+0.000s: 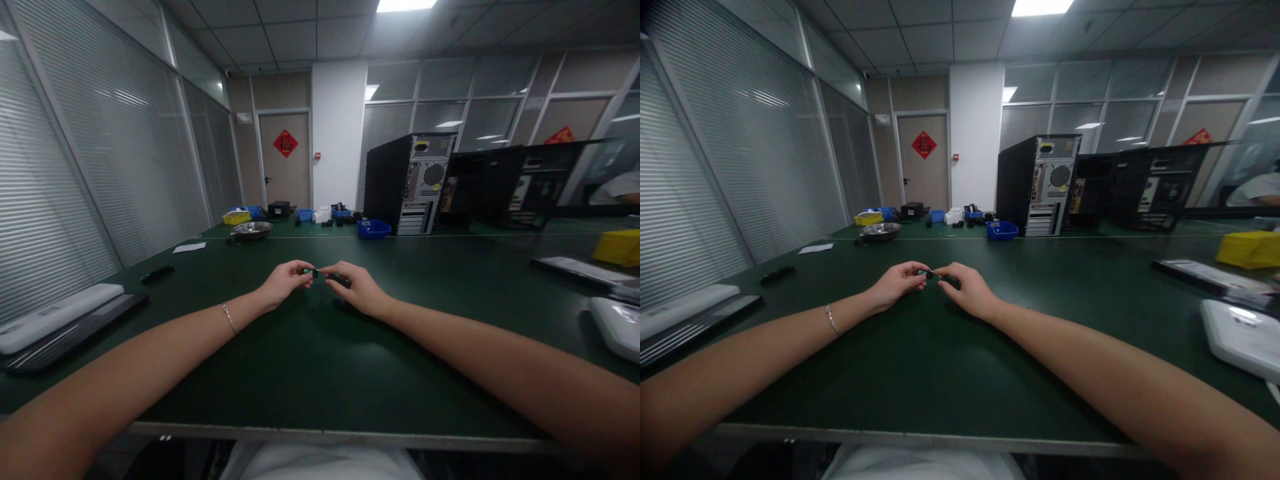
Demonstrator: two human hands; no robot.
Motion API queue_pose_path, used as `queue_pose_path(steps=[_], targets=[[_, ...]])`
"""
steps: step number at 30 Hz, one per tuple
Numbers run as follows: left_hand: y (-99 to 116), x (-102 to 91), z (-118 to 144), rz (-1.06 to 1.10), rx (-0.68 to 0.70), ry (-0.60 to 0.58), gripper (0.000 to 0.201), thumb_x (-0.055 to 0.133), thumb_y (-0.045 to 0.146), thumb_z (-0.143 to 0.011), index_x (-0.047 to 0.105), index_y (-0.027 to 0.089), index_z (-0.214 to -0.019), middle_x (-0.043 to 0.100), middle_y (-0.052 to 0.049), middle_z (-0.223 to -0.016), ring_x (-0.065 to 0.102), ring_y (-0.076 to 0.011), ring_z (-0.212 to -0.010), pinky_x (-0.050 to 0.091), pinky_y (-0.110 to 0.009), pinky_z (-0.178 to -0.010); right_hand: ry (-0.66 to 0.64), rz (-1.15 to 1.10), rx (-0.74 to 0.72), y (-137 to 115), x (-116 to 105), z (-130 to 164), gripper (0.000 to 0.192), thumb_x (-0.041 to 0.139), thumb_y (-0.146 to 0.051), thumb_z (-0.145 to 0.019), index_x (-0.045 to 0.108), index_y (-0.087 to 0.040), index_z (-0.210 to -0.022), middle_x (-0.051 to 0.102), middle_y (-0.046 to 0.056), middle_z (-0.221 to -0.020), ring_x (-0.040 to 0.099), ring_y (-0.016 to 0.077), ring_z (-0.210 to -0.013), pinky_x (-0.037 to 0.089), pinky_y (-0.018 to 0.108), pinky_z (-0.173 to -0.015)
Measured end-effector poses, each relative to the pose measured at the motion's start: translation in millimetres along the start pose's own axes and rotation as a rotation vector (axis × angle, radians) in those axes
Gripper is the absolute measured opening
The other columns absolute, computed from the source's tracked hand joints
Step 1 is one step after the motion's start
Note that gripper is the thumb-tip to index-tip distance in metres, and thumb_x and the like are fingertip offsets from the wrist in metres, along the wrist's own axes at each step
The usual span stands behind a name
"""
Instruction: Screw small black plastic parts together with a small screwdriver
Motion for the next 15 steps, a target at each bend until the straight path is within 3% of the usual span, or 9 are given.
queue_pose_path(steps=[10,15], targets=[[1.4,0.5,1.4,0.107,-0.038,0.007,0.03,0.068,0.014,-0.071,0.062,0.012,-0.1,0.065,-0.007,-0.083,0.061,-0.0118,-0.075,0.047,-0.026,-0.074,-0.018,0.014,0.014,1.9,1.0,0.3,0.03,0.054,-0.018,-0.081,0.061,-0.023,-0.11,0.062,0.005,-0.093,0.056,0.0163,-0.08,0.044,0.028,-0.069],[4.3,1.4,3.2,0.198,-0.084,0.035,0.019,0.056,0.015,-0.082,0.064,0.009,-0.098,0.065,-0.01,-0.083,0.061,-0.0117,-0.073,0.048,-0.025,-0.074,-0.008,-0.014,0.006,-0.5,-0.2,0.5,0.03,0.054,-0.017,-0.08,0.061,-0.022,-0.109,0.062,0.005,-0.093,0.056,0.016,-0.081,0.044,0.028,-0.069]])
Point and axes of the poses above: each hand's wrist, its own z-axis away from the middle knuckle, its own x-axis out of the palm, y = z × x, the point moved 3 cm from there along -z, towards the middle knuckle
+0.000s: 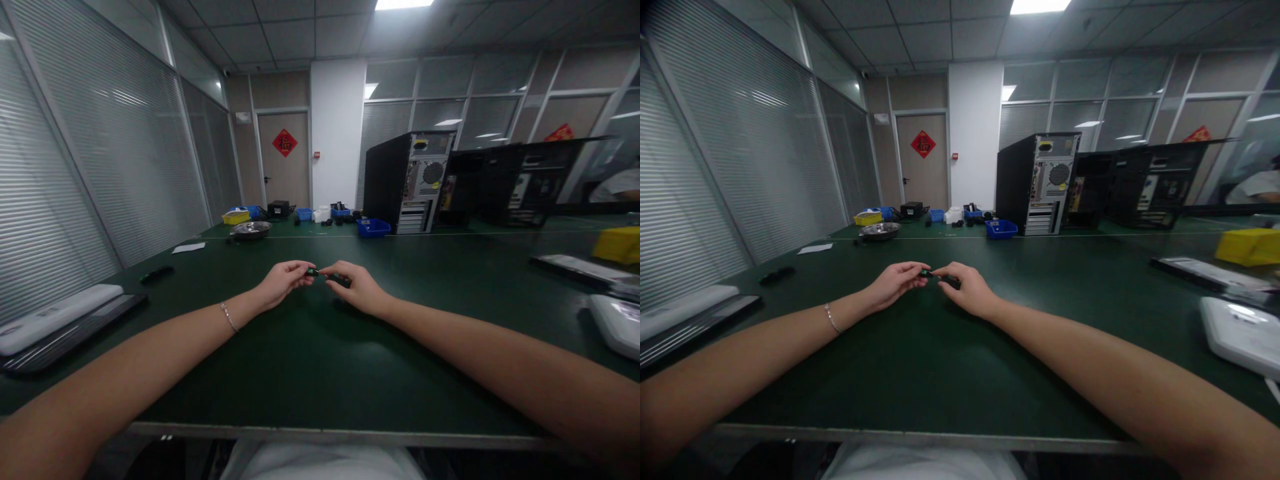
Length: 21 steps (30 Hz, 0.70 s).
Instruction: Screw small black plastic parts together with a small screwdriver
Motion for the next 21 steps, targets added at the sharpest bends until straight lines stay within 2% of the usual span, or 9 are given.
queue_pose_path(steps=[12,21], targets=[[-1.3,-4.8,0.1,0.104,-0.055,-0.059,0.018,0.055,0.011,-0.082,0.065,0.008,-0.097,0.064,-0.011,-0.084,0.061,-0.0124,-0.075,0.049,-0.023,-0.073,-0.038,-0.073,-0.033,-3.9,-1.5,1.0,0.03,0.053,-0.018,-0.082,0.06,-0.022,-0.111,0.061,0.005,-0.094,0.056,0.0161,-0.083,0.044,0.027,-0.07],[-0.7,-2.7,-0.2,0.092,-0.057,-0.048,0.017,0.054,0.011,-0.082,0.064,0.009,-0.096,0.063,-0.009,-0.082,0.059,-0.0117,-0.073,0.048,-0.023,-0.07,-0.027,-0.084,-0.014,-4.2,-0.9,0.3,0.029,0.053,-0.017,-0.081,0.06,-0.021,-0.109,0.062,0.006,-0.096,0.057,0.0165,-0.085,0.044,0.028,-0.072]])
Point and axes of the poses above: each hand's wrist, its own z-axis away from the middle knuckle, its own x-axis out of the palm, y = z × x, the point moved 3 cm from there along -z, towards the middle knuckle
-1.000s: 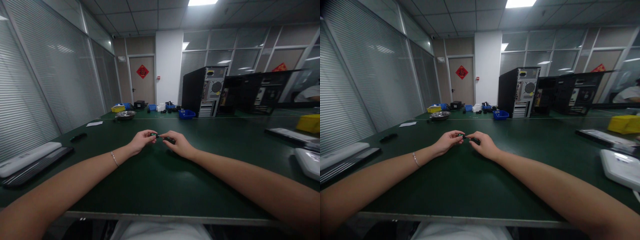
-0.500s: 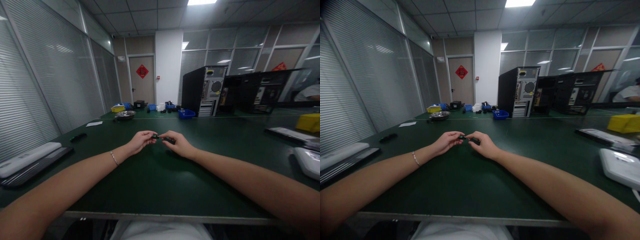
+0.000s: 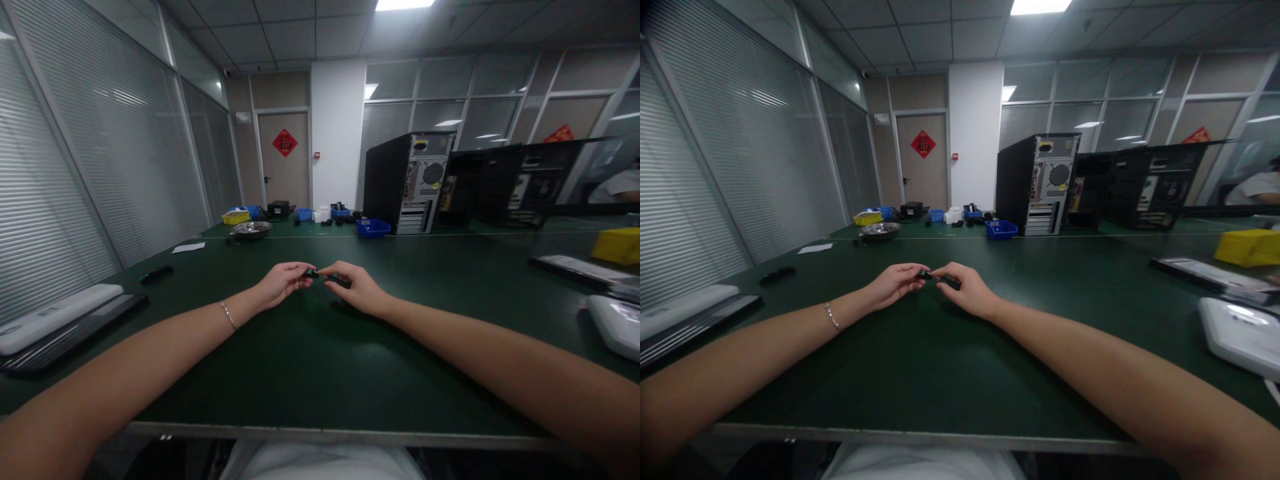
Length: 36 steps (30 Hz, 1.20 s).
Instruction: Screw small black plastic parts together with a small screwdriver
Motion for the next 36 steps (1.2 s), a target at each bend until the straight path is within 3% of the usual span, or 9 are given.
queue_pose_path(steps=[7,12,15,21,25,29,33,36], targets=[[1,6.1,0,-0.375,0.11,-0.02,0.026,0.055,0.037,-0.08,0.059,0.012,-0.084,0.056,-0.001,-0.067,0.048,-0.0084,-0.053,0.037,-0.019,-0.05,0.059,-0.017,0.051,2,-2,1,0.028,0.052,-0.02,-0.082,0.059,-0.021,-0.11,0.062,0.006,-0.102,0.057,0.0178,-0.092,0.046,0.031,-0.078],[6,21.6,12,-0.79,0.2,-0.241,0.03,0.051,0.043,-0.081,0.061,0.014,-0.084,0.058,-0.002,-0.071,0.052,-0.0128,-0.063,0.039,-0.022,-0.057,0.049,-0.028,0.062,0,-3,1,0.028,0.052,-0.022,-0.083,0.058,-0.02,-0.11,0.061,0.007,-0.104,0.057,0.0183,-0.093,0.046,0.033,-0.079],[7,25.3,16,-0.972,0.296,-0.268,0.03,0.05,0.042,-0.082,0.064,0.016,-0.083,0.06,-0.004,-0.075,0.053,-0.0151,-0.068,0.039,-0.024,-0.062,0.048,-0.032,0.062,-1,-3,0,0.028,0.052,-0.022,-0.083,0.058,-0.02,-0.11,0.061,0.007,-0.103,0.057,0.0183,-0.093,0.046,0.033,-0.08],[8,22.1,13,-1.076,0.366,-0.183,0.027,0.048,0.039,-0.083,0.065,0.018,-0.088,0.057,-0.006,-0.088,0.053,-0.0177,-0.078,0.04,-0.026,-0.069,0.04,-0.024,0.102,4,-1,0,0.03,0.052,-0.022,-0.083,0.055,-0.02,-0.112,0.06,0.007,-0.103,0.056,0.0185,-0.095,0.045,0.033,-0.081],[17,15.4,16,-1.053,0.27,-0.287,0.031,0.048,0.042,-0.082,0.063,0.021,-0.101,0.055,-0.006,-0.094,0.052,-0.0184,-0.084,0.041,-0.026,-0.071,0.002,-0.005,0.174,11,0,-1,0.026,0.057,-0.024,-0.08,0.057,-0.018,-0.105,0.061,0.005,-0.097,0.056,0.0172,-0.085,0.045,0.031,-0.075],[26,8.4,22,-1.087,0.171,-0.438,0.045,0.066,0.042,-0.068,0.06,0.024,-0.109,0.053,-0.005,-0.098,0.051,-0.0197,-0.086,0.04,-0.025,-0.068,-0.131,-0.051,0.21,8,-3,-1,0.021,0.058,-0.026,-0.079,0.056,-0.016,-0.097,0.06,0.003,-0.084,0.055,0.0143,-0.071,0.044,0.026,-0.064],[26,6.6,22,-1.095,0.113,-0.462,0.045,0.065,0.041,-0.071,0.057,0.023,-0.111,0.052,-0.004,-0.098,0.049,-0.0188,-0.088,0.039,-0.027,-0.072,-0.463,-0.147,0.174,-11,-4,2,0.029,0.061,-0.034,-0.078,0.056,-0.016,-0.099,0.061,0.001,-0.086,0.057,0.0135,-0.074,0.044,0.023,-0.063],[22,6.6,20,-1.078,0.063,-0.467,0.046,0.062,0.04,-0.073,0.053,0.022,-0.114,0.05,-0.002,-0.094,0.048,-0.0169,-0.084,0.039,-0.028,-0.071,-0.508,-0.027,0.199,-20,-7,3,0.042,0.061,-0.05,-0.073,0.059,-0.016,-0.098,0.061,0.003,-0.088,0.057,0.0153,-0.075,0.043,0.023,-0.061]])
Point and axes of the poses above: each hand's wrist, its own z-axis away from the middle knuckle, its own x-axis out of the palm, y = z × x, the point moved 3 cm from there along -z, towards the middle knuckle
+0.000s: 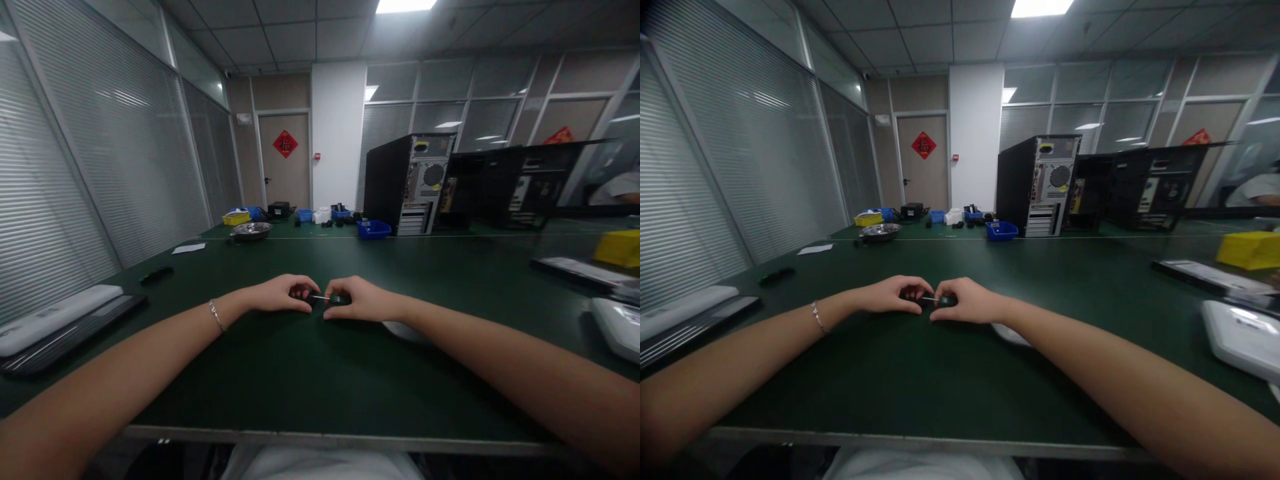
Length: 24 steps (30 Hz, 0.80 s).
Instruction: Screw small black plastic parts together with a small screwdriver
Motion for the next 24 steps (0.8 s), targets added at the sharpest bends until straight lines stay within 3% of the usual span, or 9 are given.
queue_pose_path(steps=[4,11,18,24], targets=[[-2,0.8,-1,0.069,0.005,0.046,0.046,0.063,0.038,-0.073,0.051,0.02,-0.114,0.049,-0.001,-0.09,0.048,-0.0152,-0.082,0.039,-0.028,-0.071,0.036,0.173,0.09,-4,4,0,0.054,0.062,-0.061,-0.065,0.061,-0.017,-0.096,0.062,0.005,-0.083,0.057,0.0176,-0.07,0.041,0.024,-0.054],[-4,1.4,-2,0.178,0.032,0.104,0.047,0.065,0.033,-0.071,0.052,0.019,-0.114,0.051,-0.002,-0.089,0.05,-0.0152,-0.081,0.041,-0.028,-0.07,0.085,0.182,0.009,-5,14,-1,0.035,0.059,-0.045,-0.075,0.061,-0.018,-0.096,0.062,0.004,-0.082,0.056,0.0159,-0.068,0.04,0.023,-0.056],[-6,7.1,-6,0.352,0.065,0.127,0.046,0.064,0.027,-0.073,0.05,0.019,-0.116,0.059,-0.003,-0.087,0.056,-0.016,-0.081,0.043,-0.03,-0.073,0.389,0.115,-0.024,4,12,-3,0.027,0.057,-0.033,-0.079,0.057,-0.016,-0.1,0.061,0.003,-0.079,0.054,0.0138,-0.066,0.039,0.023,-0.057],[3,13.6,-7,0.398,0.114,0.17,0.045,0.066,0.024,-0.071,0.051,0.017,-0.114,0.059,-0.002,-0.084,0.057,-0.0152,-0.078,0.044,-0.029,-0.072,0.478,0.149,-0.039,3,12,-4,0.024,0.057,-0.03,-0.078,0.057,-0.018,-0.099,0.061,0.003,-0.078,0.053,0.014,-0.066,0.038,0.023,-0.059]])
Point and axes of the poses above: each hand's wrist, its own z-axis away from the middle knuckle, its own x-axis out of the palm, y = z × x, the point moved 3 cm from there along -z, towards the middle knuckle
